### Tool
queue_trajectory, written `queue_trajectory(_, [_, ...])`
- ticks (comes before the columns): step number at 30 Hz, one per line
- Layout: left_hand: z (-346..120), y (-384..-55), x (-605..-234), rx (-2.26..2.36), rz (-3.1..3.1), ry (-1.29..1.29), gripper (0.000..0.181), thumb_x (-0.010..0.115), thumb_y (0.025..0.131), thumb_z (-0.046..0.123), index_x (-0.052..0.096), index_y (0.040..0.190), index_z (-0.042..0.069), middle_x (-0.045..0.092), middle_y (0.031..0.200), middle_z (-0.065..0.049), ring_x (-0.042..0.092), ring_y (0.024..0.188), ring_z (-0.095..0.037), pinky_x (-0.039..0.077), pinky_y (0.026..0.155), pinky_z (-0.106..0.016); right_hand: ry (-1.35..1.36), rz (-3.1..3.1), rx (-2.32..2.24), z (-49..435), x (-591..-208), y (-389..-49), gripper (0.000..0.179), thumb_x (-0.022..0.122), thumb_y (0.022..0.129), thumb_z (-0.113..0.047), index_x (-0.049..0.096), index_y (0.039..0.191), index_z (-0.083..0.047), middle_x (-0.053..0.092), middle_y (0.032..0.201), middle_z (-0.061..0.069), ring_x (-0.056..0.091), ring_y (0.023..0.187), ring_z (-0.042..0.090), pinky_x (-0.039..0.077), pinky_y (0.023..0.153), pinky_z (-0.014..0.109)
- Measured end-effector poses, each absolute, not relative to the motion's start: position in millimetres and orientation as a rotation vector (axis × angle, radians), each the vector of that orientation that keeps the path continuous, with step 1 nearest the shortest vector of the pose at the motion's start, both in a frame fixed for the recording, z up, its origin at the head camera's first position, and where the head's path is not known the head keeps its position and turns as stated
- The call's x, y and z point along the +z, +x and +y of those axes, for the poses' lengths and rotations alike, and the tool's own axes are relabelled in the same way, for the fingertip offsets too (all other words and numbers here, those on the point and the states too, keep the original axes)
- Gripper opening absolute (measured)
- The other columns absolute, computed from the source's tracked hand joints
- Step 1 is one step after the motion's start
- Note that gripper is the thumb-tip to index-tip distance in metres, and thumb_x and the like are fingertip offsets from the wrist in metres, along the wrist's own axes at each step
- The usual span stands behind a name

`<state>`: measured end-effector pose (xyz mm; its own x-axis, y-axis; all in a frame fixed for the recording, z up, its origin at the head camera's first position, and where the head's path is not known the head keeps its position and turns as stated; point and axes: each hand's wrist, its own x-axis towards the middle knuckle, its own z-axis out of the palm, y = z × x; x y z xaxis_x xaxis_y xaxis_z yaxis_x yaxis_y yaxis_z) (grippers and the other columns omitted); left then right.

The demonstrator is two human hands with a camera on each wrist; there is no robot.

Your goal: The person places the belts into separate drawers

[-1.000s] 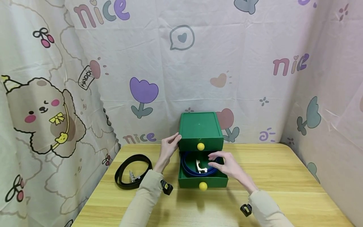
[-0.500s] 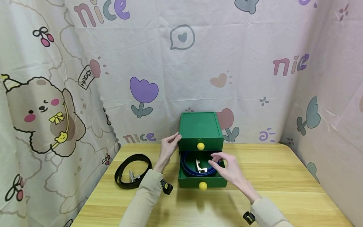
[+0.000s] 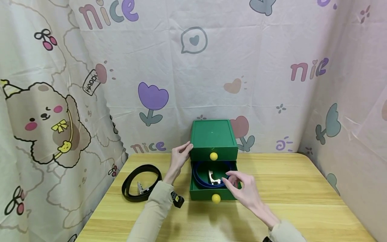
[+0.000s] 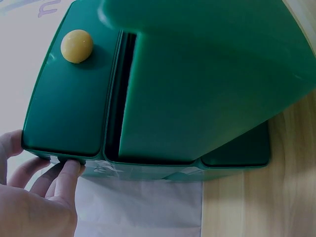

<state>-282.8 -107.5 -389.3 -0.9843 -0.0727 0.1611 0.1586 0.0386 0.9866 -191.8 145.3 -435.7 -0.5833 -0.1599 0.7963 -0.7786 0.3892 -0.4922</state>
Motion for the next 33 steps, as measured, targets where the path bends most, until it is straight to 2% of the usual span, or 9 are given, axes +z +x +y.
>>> queue_trajectory(5, [-107.1,-282.3,-389.3,-2.069,-2.141,-0.079,0.042,0.066,0.099,0.025,0.063,0.136,0.007,0.063,0.14,-0.015,0.058,0.132,-0.028,0.05,0.106,-0.044,0.813,-1.948,1.211,141.0,-440.6,-183.4,0.022,0.083,0.075,0.005,0.073,0.09,-0.007,0.066,0.061,-0.008,0.051,0.054,-0.004,0.042,0.047,0.011])
queue_trajectory(10, [-106.9,-281.8,-389.6,-2.061,-2.142,-0.076,0.043,0.066,0.098,0.025,0.063,0.137,0.007,0.064,0.138,-0.016,0.058,0.131,-0.029,0.049,0.107,-0.047,0.875,-1.895,1.221,137.6,-447.0,-177.7,0.026,0.084,0.07,0.008,0.072,0.088,-0.006,0.066,0.058,-0.005,0.054,0.05,-0.002,0.045,0.047,0.009])
queue_trajectory(15, [-106.7,-280.9,-388.6,-2.061,-2.145,-0.079,0.043,0.066,0.099,0.026,0.062,0.138,0.008,0.063,0.138,-0.017,0.057,0.132,-0.03,0.048,0.108,-0.048,0.908,-1.891,1.204,136.5,-456.6,-175.0,0.026,0.084,0.07,0.007,0.071,0.086,-0.009,0.065,0.056,-0.006,0.055,0.05,-0.005,0.045,0.047,0.008])
queue_trajectory(18, [-106.9,-281.5,-389.1,-2.068,-2.145,-0.082,0.044,0.066,0.099,0.027,0.061,0.139,0.008,0.062,0.139,-0.017,0.056,0.133,-0.03,0.047,0.109,-0.048,0.925,-1.895,1.183,135.5,-462.7,-174.0,0.023,0.084,0.072,0.004,0.07,0.084,-0.009,0.065,0.055,-0.007,0.054,0.05,-0.006,0.045,0.047,0.007])
queue_trajectory(24, [-107.4,-282.7,-391.0,-2.08,-2.139,-0.094,0.046,0.065,0.099,0.027,0.06,0.14,0.007,0.06,0.142,-0.018,0.054,0.135,-0.031,0.046,0.11,-0.049,0.911,-1.941,1.131,132.9,-473.2,-171.0,0.019,0.087,0.077,-0.011,0.069,0.081,-0.006,0.064,0.056,-0.009,0.054,0.051,-0.01,0.045,0.048,0.006])
queue_trajectory(33, [-106.2,-281.7,-389.9,-2.064,-2.141,-0.086,0.044,0.066,0.099,0.027,0.062,0.138,0.006,0.062,0.14,-0.017,0.056,0.133,-0.03,0.047,0.108,-0.05,0.927,-1.994,1.048,130.2,-487.5,-170.9,0.027,0.091,0.068,-0.008,0.069,0.083,-0.004,0.068,0.059,-0.006,0.059,0.051,-0.007,0.046,0.048,0.005])
